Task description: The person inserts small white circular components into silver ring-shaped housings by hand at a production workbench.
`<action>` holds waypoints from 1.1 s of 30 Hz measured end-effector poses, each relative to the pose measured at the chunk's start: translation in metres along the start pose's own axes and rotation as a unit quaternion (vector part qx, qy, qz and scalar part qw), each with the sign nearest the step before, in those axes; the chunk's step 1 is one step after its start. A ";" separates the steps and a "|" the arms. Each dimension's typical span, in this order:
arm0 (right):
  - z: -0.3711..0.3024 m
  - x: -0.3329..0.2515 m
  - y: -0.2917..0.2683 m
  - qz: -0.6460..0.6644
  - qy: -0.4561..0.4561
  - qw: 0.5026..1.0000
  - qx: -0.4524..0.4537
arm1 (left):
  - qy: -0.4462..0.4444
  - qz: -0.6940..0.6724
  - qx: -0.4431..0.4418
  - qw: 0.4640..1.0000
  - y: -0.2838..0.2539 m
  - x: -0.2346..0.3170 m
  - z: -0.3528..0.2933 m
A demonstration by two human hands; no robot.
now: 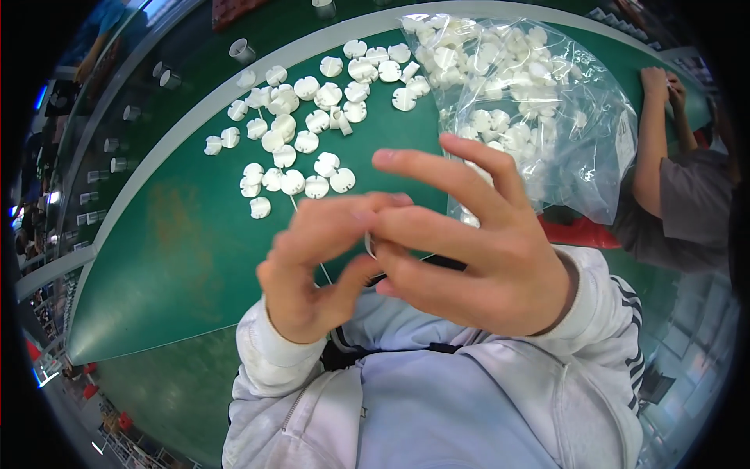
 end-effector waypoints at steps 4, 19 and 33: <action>0.004 -0.002 0.013 -0.048 -0.023 0.998 -0.023 | -0.026 0.023 0.038 0.999 -0.008 -0.008 -0.001; -0.088 -0.029 0.104 0.214 0.017 0.953 -0.213 | -0.061 0.414 0.040 0.907 -0.182 -0.188 0.172; -0.168 0.060 0.171 0.112 0.257 0.956 -0.091 | -0.163 0.521 -0.092 0.833 -0.215 -0.208 0.134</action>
Point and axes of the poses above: each hand's wrist, its own z-axis towards the middle knuckle, its own y-axis out of the palm, x = y × z, the point moved 7 cm from there along z, towards the middle knuckle, and after that the axes turned 3 degrees about -x, right-handed, at the moved point
